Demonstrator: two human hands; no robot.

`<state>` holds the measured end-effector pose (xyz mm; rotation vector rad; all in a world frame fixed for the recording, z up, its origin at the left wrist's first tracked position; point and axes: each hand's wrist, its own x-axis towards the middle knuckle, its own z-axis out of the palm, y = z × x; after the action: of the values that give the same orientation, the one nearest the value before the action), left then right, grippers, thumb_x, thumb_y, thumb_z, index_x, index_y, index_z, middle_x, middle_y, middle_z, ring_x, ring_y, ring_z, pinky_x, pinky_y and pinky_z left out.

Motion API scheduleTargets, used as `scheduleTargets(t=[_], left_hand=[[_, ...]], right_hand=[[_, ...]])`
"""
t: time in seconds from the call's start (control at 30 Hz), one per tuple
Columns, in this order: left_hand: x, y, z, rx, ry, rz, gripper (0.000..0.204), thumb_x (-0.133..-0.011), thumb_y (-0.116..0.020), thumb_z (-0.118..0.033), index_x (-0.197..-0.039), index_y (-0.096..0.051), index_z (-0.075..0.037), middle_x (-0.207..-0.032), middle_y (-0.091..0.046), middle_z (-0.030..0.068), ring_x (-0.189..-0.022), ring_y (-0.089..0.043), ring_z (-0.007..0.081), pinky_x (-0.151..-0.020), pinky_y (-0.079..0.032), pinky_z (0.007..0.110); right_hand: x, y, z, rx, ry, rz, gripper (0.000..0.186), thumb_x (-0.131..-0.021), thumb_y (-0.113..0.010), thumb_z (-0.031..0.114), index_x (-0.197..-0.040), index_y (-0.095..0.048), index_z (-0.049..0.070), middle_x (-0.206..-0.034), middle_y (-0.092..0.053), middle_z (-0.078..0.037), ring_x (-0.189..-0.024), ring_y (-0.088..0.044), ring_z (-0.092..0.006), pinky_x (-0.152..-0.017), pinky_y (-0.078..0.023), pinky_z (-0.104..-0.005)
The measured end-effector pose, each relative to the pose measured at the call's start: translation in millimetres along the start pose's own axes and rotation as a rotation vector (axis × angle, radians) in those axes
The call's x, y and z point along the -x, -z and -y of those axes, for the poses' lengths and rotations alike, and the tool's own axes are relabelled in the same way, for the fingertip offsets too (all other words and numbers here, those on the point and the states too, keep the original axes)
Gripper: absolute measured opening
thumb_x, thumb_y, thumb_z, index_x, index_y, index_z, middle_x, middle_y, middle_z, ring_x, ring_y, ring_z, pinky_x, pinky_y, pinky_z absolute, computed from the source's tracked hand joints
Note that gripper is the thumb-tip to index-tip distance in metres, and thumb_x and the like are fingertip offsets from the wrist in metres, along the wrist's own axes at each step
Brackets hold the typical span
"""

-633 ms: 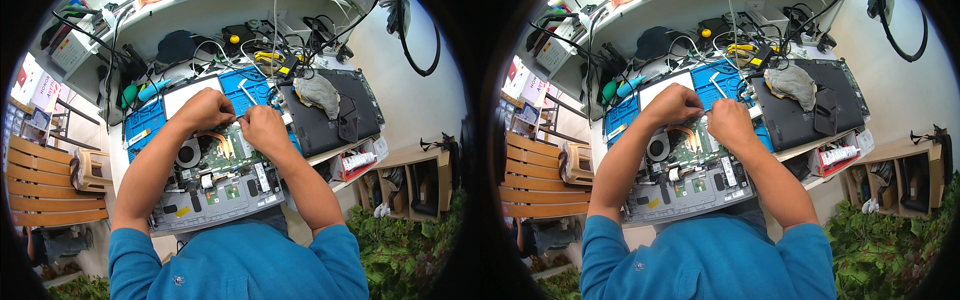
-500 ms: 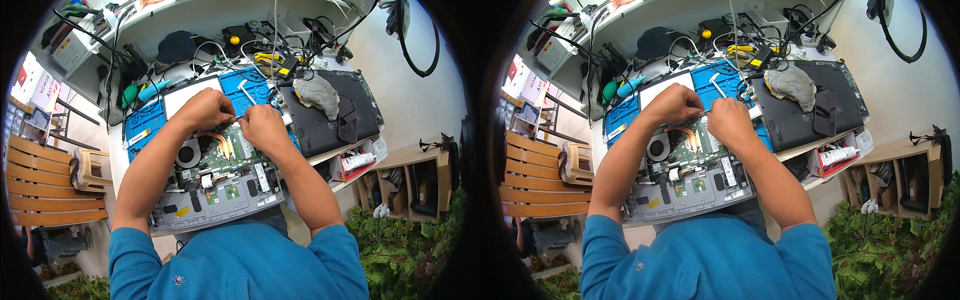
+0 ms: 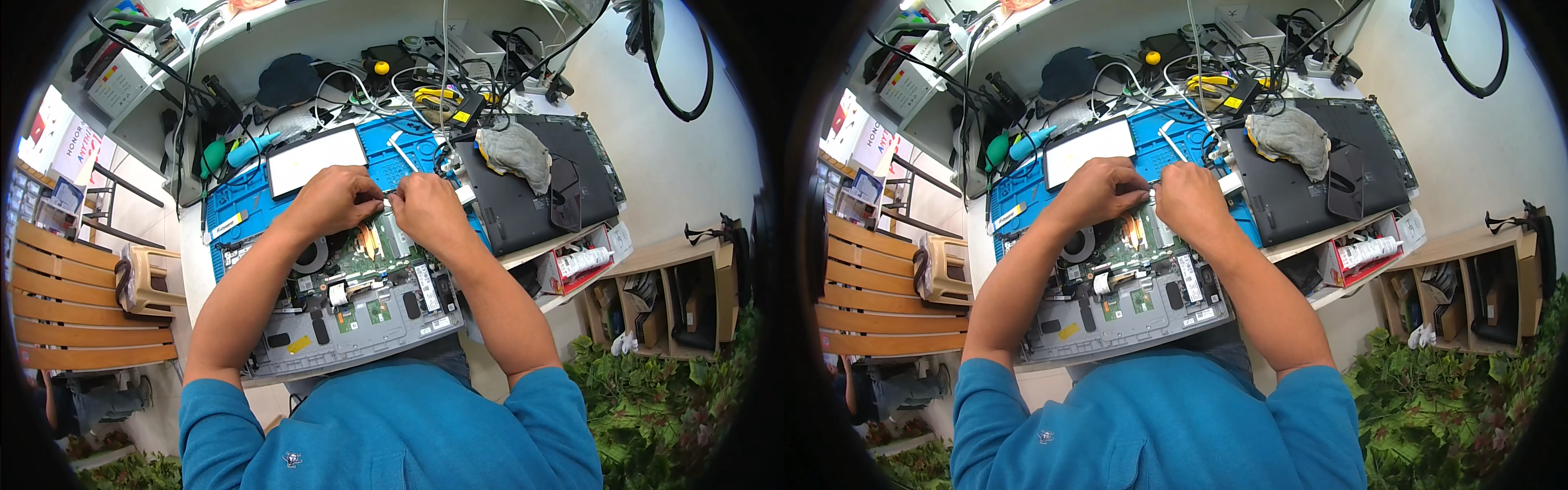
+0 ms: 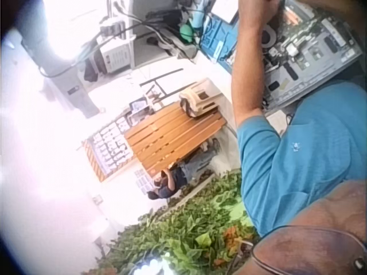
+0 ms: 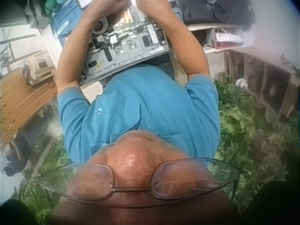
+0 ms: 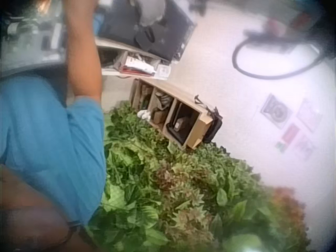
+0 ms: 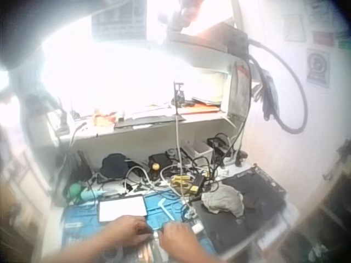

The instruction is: The person works on the internal components of a disassembled electronic device, likely a laptop, using a screwdriver to tighten screws and manipulate small parts. They handle a white rectangular component, possibly a battery or hard drive, and adjust various connectors and wires on the motherboard.

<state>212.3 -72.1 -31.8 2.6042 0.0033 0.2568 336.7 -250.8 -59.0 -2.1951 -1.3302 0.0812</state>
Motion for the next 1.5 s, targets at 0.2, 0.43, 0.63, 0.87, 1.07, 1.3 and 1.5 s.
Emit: scheduleTargets(t=[0.2,0.43,0.63,0.87,1.07,1.3,1.5], left_hand=[[-4.6,-4.9,4.2,-0.026,-0.046,-0.033,0.01,-0.09,-0.086,-0.014,-0.097,-0.086,-0.007,-0.091,-0.077,0.0116,-0.088,-0.075,0.0331,-0.081,-0.059,0.044],[-2.9,-4.5,2.2,-0.004,0.0,-0.009,0.012,-0.091,-0.086,-0.014,-0.097,-0.085,-0.005,-0.094,-0.078,0.0128,-0.09,-0.075,0.0339,-0.082,-0.06,0.044],[-2.7,-4.5,1.8,0.021,0.014,-0.004,0.012,-0.091,-0.086,-0.014,-0.097,-0.084,-0.004,-0.094,-0.078,0.0135,-0.09,-0.075,0.0344,-0.082,-0.06,0.044],[-4.1,-5.1,5.1,0.021,0.02,0.012,0.014,-0.091,-0.086,-0.014,-0.1,-0.083,-0.003,-0.094,-0.078,0.0142,-0.089,-0.075,0.0347,-0.081,-0.06,0.043],[-4.1,-1.3,1.5,0.072,0.086,0.038,0.014,-0.093,-0.085,-0.016,-0.099,-0.082,-0.003,-0.095,-0.079,0.0144,-0.088,-0.077,0.034,-0.08,-0.06,0.043],[0.7,-2.9,-4.3,0.053,0.134,0.014,0.013,-0.092,-0.085,-0.015,-0.101,-0.084,-0.004,-0.095,-0.079,0.0137,-0.088,-0.077,0.0328,-0.081,-0.06,0.042],[2.0,-7.0,-9.4,0.061,0.158,-0.018,0.014,-0.093,-0.085,-0.015,-0.103,-0.085,-0.005,-0.095,-0.079,0.0141,-0.089,-0.077,0.0331,-0.082,-0.06,0.042]], right_hand=[[8.5,1.9,-5.9,-0.066,0.095,-0.029,0.016,-0.096,-0.074,0.009,-0.094,-0.078,-0.006,-0.099,-0.075,-0.026,-0.097,-0.075,-0.0461,-0.09,-0.061,-0.0544],[16.3,3.5,-12.0,-0.162,0.121,-0.047,0.009,-0.093,-0.073,0.004,-0.093,-0.077,-0.004,-0.099,-0.073,-0.023,-0.098,-0.073,-0.0447,-0.09,-0.06,-0.0532],[15.4,1.0,-15.0,-0.177,0.117,-0.065,0.008,-0.093,-0.076,0.005,-0.093,-0.078,-0.003,-0.095,-0.074,-0.019,-0.092,-0.074,-0.0426,-0.085,-0.059,-0.0524],[14.1,4.5,-17.6,-0.19,0.154,-0.061,0.008,-0.095,-0.077,0.005,-0.096,-0.078,-0.003,-0.097,-0.075,-0.019,-0.091,-0.074,-0.0424,-0.084,-0.059,-0.0508],[17.9,10.1,-19.4,-0.269,0.116,-0.011,0.009,-0.096,-0.073,0.003,-0.099,-0.079,-0.003,-0.1,-0.074,-0.02,-0.101,-0.072,-0.0427,-0.091,-0.058,-0.0526],[23.4,13.9,-19.4,-0.29,0.099,-0.007,0.013,-0.098,-0.072,0.004,-0.104,-0.081,-0.004,-0.102,-0.074,-0.019,-0.099,-0.073,-0.0423,-0.09,-0.058,-0.0508],[27.1,11.1,-18.6,-0.321,0.075,-0.028,0.017,-0.099,-0.068,0.003,-0.108,-0.082,-0.005,-0.103,-0.073,-0.019,-0.097,-0.074,-0.0401,-0.089,-0.058,-0.0478]])
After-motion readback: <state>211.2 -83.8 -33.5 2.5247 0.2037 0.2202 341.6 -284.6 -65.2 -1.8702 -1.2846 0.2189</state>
